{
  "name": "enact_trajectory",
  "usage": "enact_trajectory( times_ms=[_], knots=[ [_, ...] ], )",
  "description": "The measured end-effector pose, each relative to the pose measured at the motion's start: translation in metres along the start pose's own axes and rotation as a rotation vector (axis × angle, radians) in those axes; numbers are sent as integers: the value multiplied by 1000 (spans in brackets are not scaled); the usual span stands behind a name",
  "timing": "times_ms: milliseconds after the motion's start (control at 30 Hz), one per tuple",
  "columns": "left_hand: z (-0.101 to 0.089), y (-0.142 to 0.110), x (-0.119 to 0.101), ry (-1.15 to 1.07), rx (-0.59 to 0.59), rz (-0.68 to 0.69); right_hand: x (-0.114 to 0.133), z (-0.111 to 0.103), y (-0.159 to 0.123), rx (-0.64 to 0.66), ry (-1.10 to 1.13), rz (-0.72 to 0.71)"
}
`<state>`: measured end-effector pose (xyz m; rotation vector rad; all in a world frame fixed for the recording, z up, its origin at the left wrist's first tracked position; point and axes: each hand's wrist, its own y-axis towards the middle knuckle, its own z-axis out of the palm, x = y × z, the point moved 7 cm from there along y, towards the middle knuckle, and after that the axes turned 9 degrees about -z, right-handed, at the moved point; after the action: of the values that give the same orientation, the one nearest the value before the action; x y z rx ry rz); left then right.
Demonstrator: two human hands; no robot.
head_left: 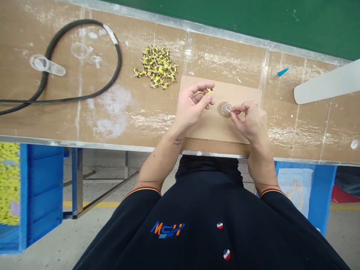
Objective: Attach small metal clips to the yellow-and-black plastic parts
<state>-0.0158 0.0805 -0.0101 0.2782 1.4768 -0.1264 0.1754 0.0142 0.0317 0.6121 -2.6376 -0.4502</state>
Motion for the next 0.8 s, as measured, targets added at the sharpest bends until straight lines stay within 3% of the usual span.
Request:
enact_trajectory(
  times_ms=[100, 233, 400, 467, 600, 800],
  knots=[
    [-2, -1, -2, -37, -20, -39, -1, 0, -1, -25, -1, -2],
    [0, -2, -1, -160, -32, -159, 4, -9, 0, -175, 180, -35],
    [29, -11, -2, -409, 111, -329, 11, -24, 2, -486, 577, -12],
    [43, -16, -4, -480, 180, -395, 13, -24, 2, -556, 647, -5],
    [59, -24, -8, -536, 284, -464, 12, -13, -1, -514, 749, 38],
    [57, -24, -10, -579, 271, -447, 8, -5, -7, -506, 852, 52]
  ],
)
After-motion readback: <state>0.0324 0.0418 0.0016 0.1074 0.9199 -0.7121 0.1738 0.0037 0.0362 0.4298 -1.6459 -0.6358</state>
